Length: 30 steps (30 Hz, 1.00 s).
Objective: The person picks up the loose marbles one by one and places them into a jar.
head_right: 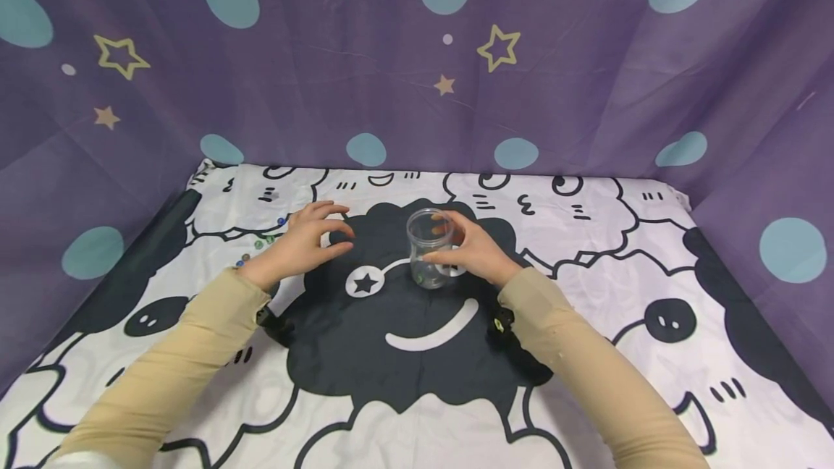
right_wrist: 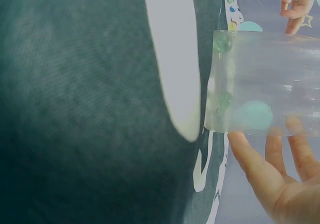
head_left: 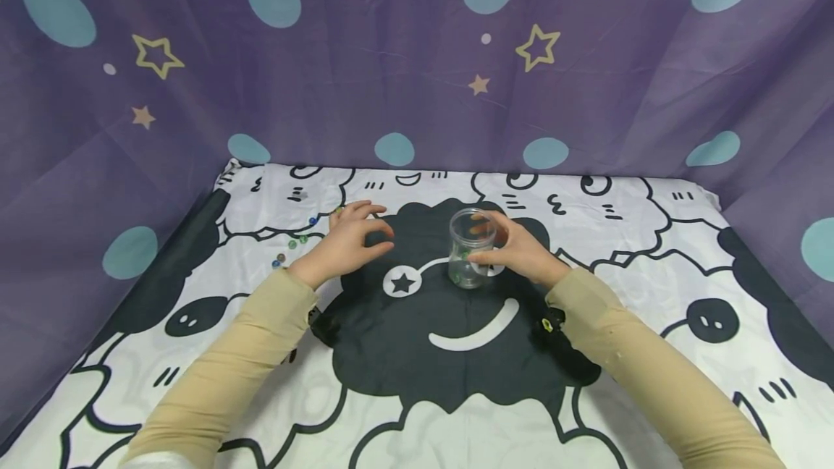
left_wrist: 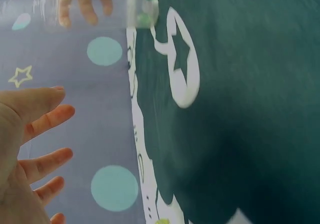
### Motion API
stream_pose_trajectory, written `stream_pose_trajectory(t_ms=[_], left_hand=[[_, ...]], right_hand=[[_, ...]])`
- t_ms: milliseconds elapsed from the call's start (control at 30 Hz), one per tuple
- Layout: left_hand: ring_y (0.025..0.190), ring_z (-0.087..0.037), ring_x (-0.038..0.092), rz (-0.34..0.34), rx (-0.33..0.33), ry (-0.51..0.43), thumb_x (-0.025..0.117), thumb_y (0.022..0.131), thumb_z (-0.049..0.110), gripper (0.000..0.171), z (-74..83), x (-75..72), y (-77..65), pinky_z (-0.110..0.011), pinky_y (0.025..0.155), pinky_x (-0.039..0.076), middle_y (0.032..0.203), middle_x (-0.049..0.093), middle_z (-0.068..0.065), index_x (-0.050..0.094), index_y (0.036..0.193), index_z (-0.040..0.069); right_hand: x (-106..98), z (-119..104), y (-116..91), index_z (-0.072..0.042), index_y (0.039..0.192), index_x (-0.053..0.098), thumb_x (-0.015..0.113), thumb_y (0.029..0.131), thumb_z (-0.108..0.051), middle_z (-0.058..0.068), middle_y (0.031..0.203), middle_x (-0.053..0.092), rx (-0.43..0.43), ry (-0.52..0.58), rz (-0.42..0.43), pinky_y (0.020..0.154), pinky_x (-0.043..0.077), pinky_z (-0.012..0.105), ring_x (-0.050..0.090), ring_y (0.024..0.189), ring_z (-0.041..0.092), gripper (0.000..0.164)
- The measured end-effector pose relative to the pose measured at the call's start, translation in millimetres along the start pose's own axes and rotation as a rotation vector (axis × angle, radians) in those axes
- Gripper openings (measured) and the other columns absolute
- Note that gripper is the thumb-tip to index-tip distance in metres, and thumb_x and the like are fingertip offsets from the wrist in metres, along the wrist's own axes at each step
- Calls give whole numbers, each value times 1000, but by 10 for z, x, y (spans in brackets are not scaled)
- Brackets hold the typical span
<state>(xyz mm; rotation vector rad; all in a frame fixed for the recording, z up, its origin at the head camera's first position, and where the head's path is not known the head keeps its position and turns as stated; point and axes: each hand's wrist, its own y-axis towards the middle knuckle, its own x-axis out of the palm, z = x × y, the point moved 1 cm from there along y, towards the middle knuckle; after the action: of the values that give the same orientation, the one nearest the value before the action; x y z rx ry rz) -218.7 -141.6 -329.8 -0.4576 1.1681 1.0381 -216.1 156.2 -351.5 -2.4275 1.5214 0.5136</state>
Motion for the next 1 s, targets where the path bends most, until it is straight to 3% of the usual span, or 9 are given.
stream_pose_trajectory(t_ms=[400,1000], left_hand=[[136,-42,25,-1,-60,38,67,88,24,20,-222,-188,-37,-63,102,15,140,45,-19,70,103,10],[135,-43,24,-100,-169,108,64,89,15,27,-567,-198,111,-63,96,18,143,41,-23,65,116,10]], right_hand=[[-4,-3,4,-16,141,39,75,81,-21,15,134,49,8,11,-11,85,51,41,52,111,30,71],[7,0,0,-16,142,39,75,81,-21,15,134,50,11,15,-2,86,50,41,53,112,30,71]])
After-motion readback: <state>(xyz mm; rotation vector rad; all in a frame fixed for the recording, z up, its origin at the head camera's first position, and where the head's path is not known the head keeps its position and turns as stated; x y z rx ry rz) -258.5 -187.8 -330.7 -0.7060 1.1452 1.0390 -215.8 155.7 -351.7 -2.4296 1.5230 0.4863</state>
